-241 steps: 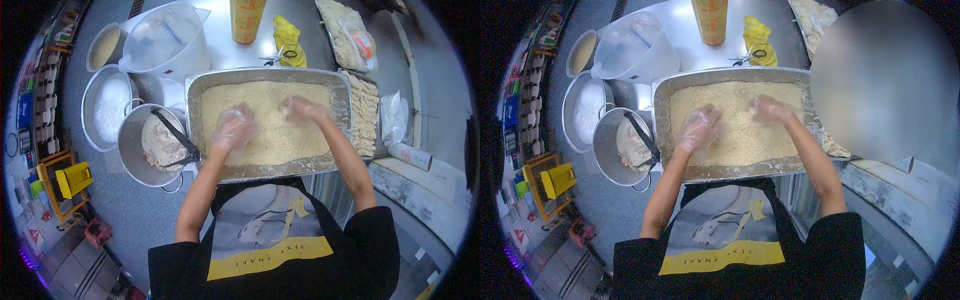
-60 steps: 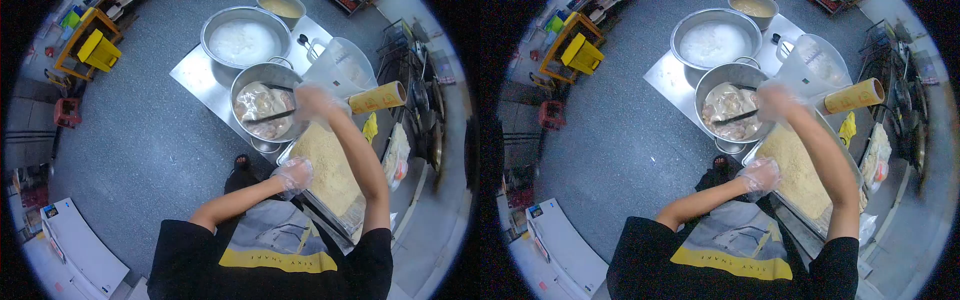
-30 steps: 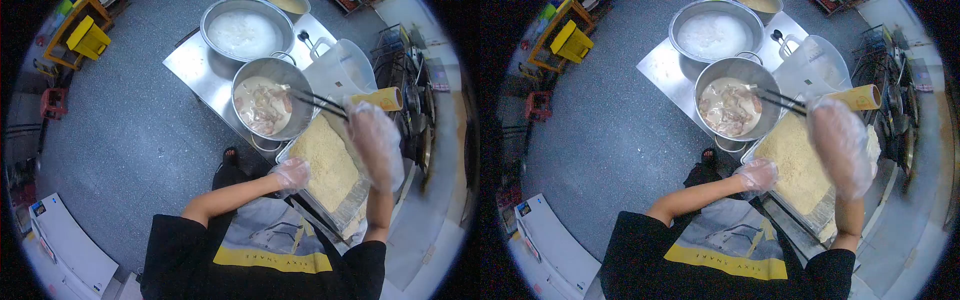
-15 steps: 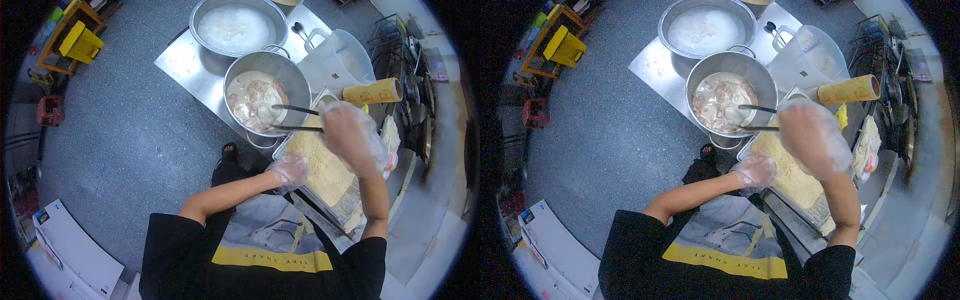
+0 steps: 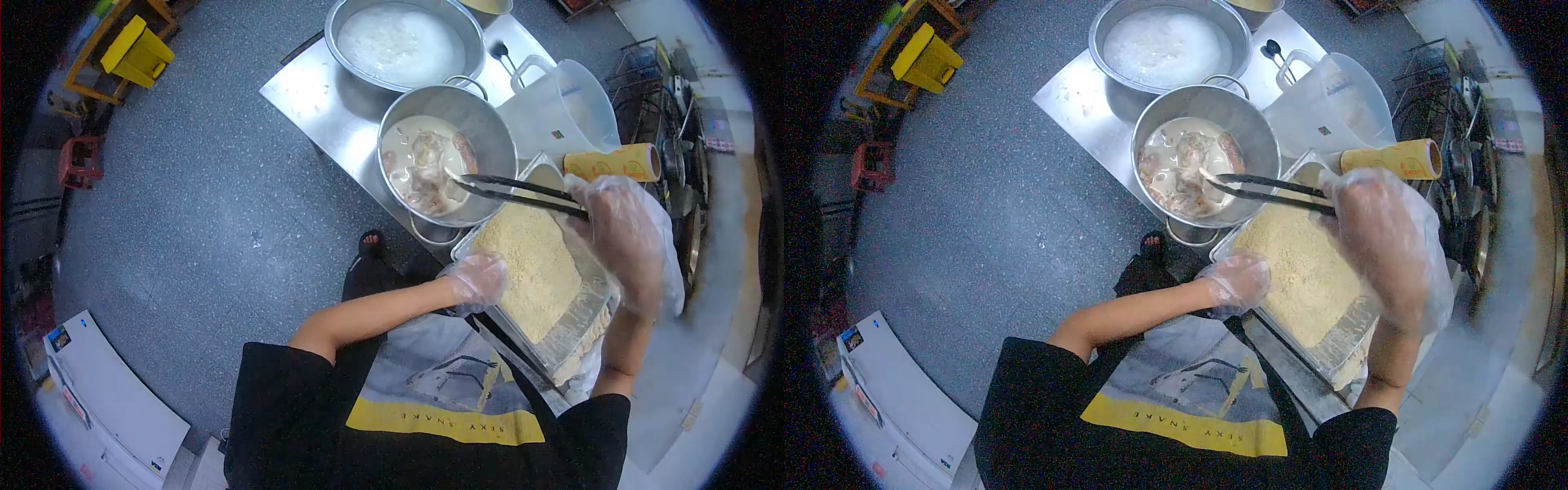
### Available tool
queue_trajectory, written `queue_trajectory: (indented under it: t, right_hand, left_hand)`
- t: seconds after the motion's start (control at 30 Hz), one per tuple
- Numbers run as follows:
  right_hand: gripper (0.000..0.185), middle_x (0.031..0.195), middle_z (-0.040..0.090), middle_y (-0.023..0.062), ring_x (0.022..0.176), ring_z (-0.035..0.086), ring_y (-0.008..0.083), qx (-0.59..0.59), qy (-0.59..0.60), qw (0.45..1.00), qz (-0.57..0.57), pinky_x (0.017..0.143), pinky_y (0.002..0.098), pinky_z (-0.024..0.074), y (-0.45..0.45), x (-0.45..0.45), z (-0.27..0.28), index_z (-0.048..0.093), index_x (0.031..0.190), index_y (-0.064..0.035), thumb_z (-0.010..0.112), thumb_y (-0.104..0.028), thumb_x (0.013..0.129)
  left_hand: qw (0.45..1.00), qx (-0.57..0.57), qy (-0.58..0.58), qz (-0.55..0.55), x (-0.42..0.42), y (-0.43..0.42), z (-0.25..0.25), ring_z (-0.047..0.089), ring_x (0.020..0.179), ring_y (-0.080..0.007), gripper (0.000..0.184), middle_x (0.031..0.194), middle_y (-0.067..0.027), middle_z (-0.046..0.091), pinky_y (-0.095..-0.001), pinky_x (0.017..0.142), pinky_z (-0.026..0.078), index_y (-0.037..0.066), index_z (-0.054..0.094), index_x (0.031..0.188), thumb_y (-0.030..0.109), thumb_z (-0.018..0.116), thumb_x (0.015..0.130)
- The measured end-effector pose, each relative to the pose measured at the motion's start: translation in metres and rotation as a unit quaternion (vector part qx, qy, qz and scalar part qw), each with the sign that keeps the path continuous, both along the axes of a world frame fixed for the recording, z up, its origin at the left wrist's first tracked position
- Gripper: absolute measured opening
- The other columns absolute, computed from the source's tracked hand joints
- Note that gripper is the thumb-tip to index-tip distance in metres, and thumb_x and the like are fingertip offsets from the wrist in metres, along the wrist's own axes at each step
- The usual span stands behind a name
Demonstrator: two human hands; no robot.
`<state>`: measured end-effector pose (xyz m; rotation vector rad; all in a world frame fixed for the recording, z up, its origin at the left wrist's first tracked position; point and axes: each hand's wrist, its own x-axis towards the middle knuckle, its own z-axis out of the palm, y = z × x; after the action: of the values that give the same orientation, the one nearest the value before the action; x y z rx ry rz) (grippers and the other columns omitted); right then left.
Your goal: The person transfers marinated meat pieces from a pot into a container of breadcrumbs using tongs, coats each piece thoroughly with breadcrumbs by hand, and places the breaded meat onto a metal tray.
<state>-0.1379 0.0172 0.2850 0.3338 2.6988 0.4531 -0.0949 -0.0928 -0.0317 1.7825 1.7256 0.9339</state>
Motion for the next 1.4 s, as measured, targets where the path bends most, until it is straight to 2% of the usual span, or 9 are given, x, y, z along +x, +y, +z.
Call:
queue_trajectory:
  t: [0.13, 0.2, 0.33, 0.4, 0.53, 0.63, 1.0, 1.2, 1.4]
  right_hand:
    - [0.024, 0.087, 0.068, 0.0135, 0.09, 0.068, 0.0314, 0.018, -0.052, 0.998, -0.043, 0.079, 0.0443, 0.0537, 0.034, -0.025, -0.058, 0.074, 0.099, -0.0117, 0.074, -0.032, 0.086]
    - [0.025, 0.09, 0.069, 0.0128, 0.089, 0.069, 0.031, -0.001, 0.008, 0.998, -0.056, 0.077, 0.0445, 0.0546, 0.042, -0.03, -0.097, 0.073, 0.103, -0.013, 0.072, -0.033, 0.088]
    - [0.027, 0.092, 0.07, 0.012, 0.093, 0.069, 0.0301, -0.004, 0.061, 0.997, -0.051, 0.08, 0.0442, 0.0545, 0.04, -0.016, -0.095, 0.072, 0.107, -0.0128, 0.071, -0.033, 0.089]
    - [0.03, 0.095, 0.069, 0.011, 0.097, 0.068, 0.0298, 0.002, 0.098, 0.995, 0.01, 0.082, 0.0435, 0.054, 0.03, -0.001, -0.057, 0.069, 0.115, -0.0138, 0.071, -0.031, 0.09]
    - [0.044, 0.099, 0.067, 0.0115, 0.099, 0.066, 0.031, 0.068, 0.046, 0.991, -0.104, 0.084, 0.0431, 0.0527, 0.0, 0.021, 0.009, 0.064, 0.13, -0.018, 0.074, -0.025, 0.087]
    - [0.047, 0.104, 0.067, 0.0088, 0.097, 0.066, 0.0291, 0.159, 0.048, 0.983, -0.082, 0.083, 0.0416, 0.0537, 0.008, 0.062, 0.042, 0.063, 0.132, -0.0213, 0.074, -0.029, 0.087]
    - [0.051, 0.12, 0.065, 0.01, 0.104, 0.066, 0.0257, 0.297, -0.028, 0.946, -0.129, 0.087, 0.038, 0.0525, -0.019, 0.206, 0.077, 0.061, 0.139, -0.024, 0.069, -0.015, 0.089]
    - [0.034, 0.098, 0.066, 0.0098, 0.09, 0.062, 0.0301, 0.129, -0.243, 0.935, -0.223, 0.077, 0.0447, 0.0492, 0.009, 0.218, -0.029, 0.069, 0.115, -0.0091, 0.077, -0.015, 0.083]
    - [0.05, 0.102, 0.064, 0.0132, 0.096, 0.062, 0.0342, 0.046, -0.032, 0.977, -0.206, 0.08, 0.0469, 0.0483, 0.01, 0.146, 0.017, 0.063, 0.125, -0.0083, 0.08, -0.023, 0.08]
  left_hand:
    - [0.995, 0.042, -0.085, 0.016, 0.015, 0.005, -0.028, 0.066, 0.077, -0.032, 0.018, 0.077, -0.0126, 0.067, -0.0462, 0.073, 0.053, 0.01, 0.071, 0.075, 0.025, 0.061, 0.08]
    - [0.953, 0.133, 0.256, -0.09, 0.012, 0.006, -0.024, 0.066, 0.075, -0.0323, 0.017, 0.076, -0.0121, 0.067, -0.0466, 0.07, 0.053, 0.01, 0.07, 0.075, 0.025, 0.062, 0.079]
    - [0.943, 0.102, 0.297, -0.107, 0.011, 0.008, -0.023, 0.066, 0.075, -0.0318, 0.018, 0.077, -0.0121, 0.067, -0.0471, 0.07, 0.052, 0.011, 0.069, 0.074, 0.026, 0.062, 0.08]
    - [0.999, 0.046, -0.006, -0.027, 0.013, 0.005, -0.027, 0.066, 0.075, -0.0322, 0.024, 0.077, -0.0124, 0.066, -0.0472, 0.071, 0.052, 0.01, 0.068, 0.072, 0.029, 0.061, 0.085]
    - [0.998, 0.033, -0.048, -0.013, 0.032, 0.015, -0.074, 0.066, 0.077, -0.0331, 0.03, 0.076, -0.0127, 0.065, -0.0476, 0.072, 0.052, 0.01, 0.068, 0.072, 0.032, 0.059, 0.089]
    - [0.913, 0.038, 0.397, -0.082, 0.041, 0.019, -0.085, 0.066, 0.08, -0.0325, 0.032, 0.076, -0.0124, 0.065, -0.0487, 0.074, 0.051, 0.011, 0.069, 0.075, 0.034, 0.057, 0.092]
    - [0.988, -0.137, 0.014, -0.064, -0.02, 0.002, 0.047, 0.069, 0.092, -0.0385, 0.042, 0.094, -0.0185, 0.072, -0.0497, 0.089, 0.051, 0.004, 0.074, 0.086, 0.035, 0.049, 0.099]
    - [0.988, -0.133, 0.038, -0.072, -0.019, 0.003, 0.048, 0.07, 0.093, -0.0357, 0.042, 0.093, -0.0171, 0.073, -0.0486, 0.09, 0.051, 0.006, 0.075, 0.086, 0.035, 0.048, 0.099]
    - [0.993, -0.038, 0.082, -0.078, -0.003, 0.002, 0.007, 0.069, 0.086, -0.0345, 0.033, 0.087, -0.0145, 0.071, -0.0463, 0.086, 0.052, 0.009, 0.074, 0.085, 0.033, 0.053, 0.094]
